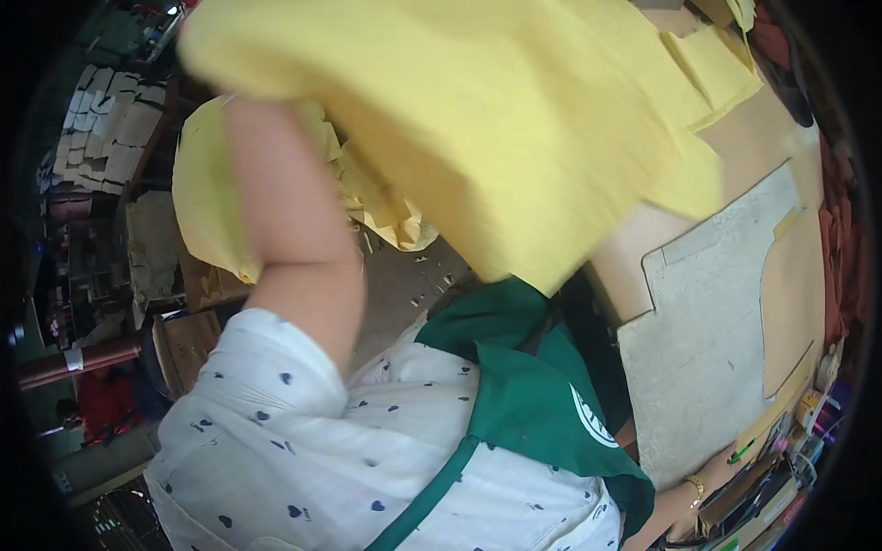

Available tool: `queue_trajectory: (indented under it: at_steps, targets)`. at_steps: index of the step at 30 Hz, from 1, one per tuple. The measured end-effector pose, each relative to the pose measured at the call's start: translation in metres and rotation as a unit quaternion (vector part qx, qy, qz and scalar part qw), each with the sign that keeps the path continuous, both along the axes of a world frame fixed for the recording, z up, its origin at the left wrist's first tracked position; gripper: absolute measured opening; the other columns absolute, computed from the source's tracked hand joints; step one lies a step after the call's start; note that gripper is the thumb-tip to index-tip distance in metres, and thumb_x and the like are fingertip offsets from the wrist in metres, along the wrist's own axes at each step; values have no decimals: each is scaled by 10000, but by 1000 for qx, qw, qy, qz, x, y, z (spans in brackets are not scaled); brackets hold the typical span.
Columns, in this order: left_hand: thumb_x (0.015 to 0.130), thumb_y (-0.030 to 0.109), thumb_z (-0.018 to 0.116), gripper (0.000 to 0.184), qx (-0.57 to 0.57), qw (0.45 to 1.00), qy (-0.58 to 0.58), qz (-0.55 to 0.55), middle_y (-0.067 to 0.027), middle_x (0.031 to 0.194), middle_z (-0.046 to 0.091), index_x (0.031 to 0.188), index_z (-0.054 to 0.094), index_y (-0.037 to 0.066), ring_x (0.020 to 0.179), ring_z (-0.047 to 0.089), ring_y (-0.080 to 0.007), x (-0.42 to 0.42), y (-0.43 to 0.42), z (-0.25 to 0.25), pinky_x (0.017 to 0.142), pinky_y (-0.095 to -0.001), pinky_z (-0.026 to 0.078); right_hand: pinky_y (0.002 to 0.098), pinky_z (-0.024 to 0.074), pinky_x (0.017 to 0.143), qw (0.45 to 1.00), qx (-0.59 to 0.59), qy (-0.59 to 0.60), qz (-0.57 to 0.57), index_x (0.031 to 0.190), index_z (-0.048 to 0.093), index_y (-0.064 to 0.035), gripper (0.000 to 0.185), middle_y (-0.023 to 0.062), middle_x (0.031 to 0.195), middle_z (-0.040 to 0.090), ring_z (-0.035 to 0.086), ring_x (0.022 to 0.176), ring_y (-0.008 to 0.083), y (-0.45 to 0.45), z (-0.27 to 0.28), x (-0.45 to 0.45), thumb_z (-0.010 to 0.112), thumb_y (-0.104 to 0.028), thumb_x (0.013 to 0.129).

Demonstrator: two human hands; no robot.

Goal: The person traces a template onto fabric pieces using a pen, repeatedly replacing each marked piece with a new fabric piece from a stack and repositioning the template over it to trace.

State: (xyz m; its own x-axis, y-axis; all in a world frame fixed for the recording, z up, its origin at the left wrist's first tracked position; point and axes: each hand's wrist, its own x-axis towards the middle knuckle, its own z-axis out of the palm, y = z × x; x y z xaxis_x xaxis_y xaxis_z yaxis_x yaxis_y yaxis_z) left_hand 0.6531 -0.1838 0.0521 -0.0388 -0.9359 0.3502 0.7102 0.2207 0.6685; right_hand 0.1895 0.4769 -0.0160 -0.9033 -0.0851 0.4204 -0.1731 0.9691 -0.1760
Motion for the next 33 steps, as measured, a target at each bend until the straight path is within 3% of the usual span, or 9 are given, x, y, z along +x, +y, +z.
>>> queue_trajectory:
  at_steps: [4,8,13,17,21,23,26,32,33]
  targets:
    - [818,229,405,267,-73,980,-64,172,-126,885,570,862,547,8,836,535,-249,224,-4,28,750,-379,411,385,411,778,995,24,-64,-67,1071,490,43,538,252,1014,528,519,905,364,21,-8,-16,496,-411,783]
    - [830,211,372,264,-121,964,-102,212,-117,883,569,852,551,18,837,531,-251,378,50,40,748,-391,407,393,412,790,995,33,-61,-71,1122,473,5,548,251,1048,514,510,928,373,26,-11,-21,493,-423,780]
    - [787,270,403,349,103,915,-79,381,-142,1009,548,1010,540,38,932,516,-298,453,136,14,806,-450,387,406,412,790,992,64,-61,-90,1141,459,0,567,257,1053,507,506,933,381,30,-11,-23,488,-436,779]
    - [762,406,475,530,287,673,-340,590,-161,1106,490,1113,462,9,978,486,-317,464,176,-41,836,-424,380,390,405,801,995,33,-74,-64,1151,430,34,554,265,1061,499,497,948,387,13,-2,-10,488,-385,792]
    - [743,449,528,633,344,394,-523,673,-177,1141,458,1149,420,-24,987,479,-298,374,163,-52,836,-381,392,388,397,805,994,21,-74,-74,1107,445,50,512,283,1025,501,496,940,393,-2,5,2,494,-352,795]
    - [733,470,555,688,323,411,-561,642,-184,1159,442,1166,399,-41,991,476,-288,330,135,-48,836,-359,398,413,398,772,996,22,-66,-54,1000,503,72,487,307,932,523,507,885,409,-2,6,5,493,-366,787]
    - [707,447,611,750,182,689,-569,410,-180,1183,426,1205,356,-53,1014,455,-281,277,103,-53,845,-364,391,419,400,734,992,42,-86,-85,912,533,61,448,280,895,536,514,846,397,-2,8,5,487,-367,785]
    - [700,482,604,776,410,699,-521,269,-189,1180,431,1196,361,-63,1053,431,-298,305,69,-82,870,-374,369,402,413,682,994,49,-31,-93,885,551,16,400,215,827,557,535,769,344,17,-11,-4,502,-366,775]
    - [698,494,599,785,352,521,-683,372,-196,1181,430,1195,360,-65,1061,426,-309,281,68,-75,878,-375,360,404,412,684,994,43,-37,-94,892,548,16,402,216,832,556,531,772,347,10,-7,1,501,-365,776]
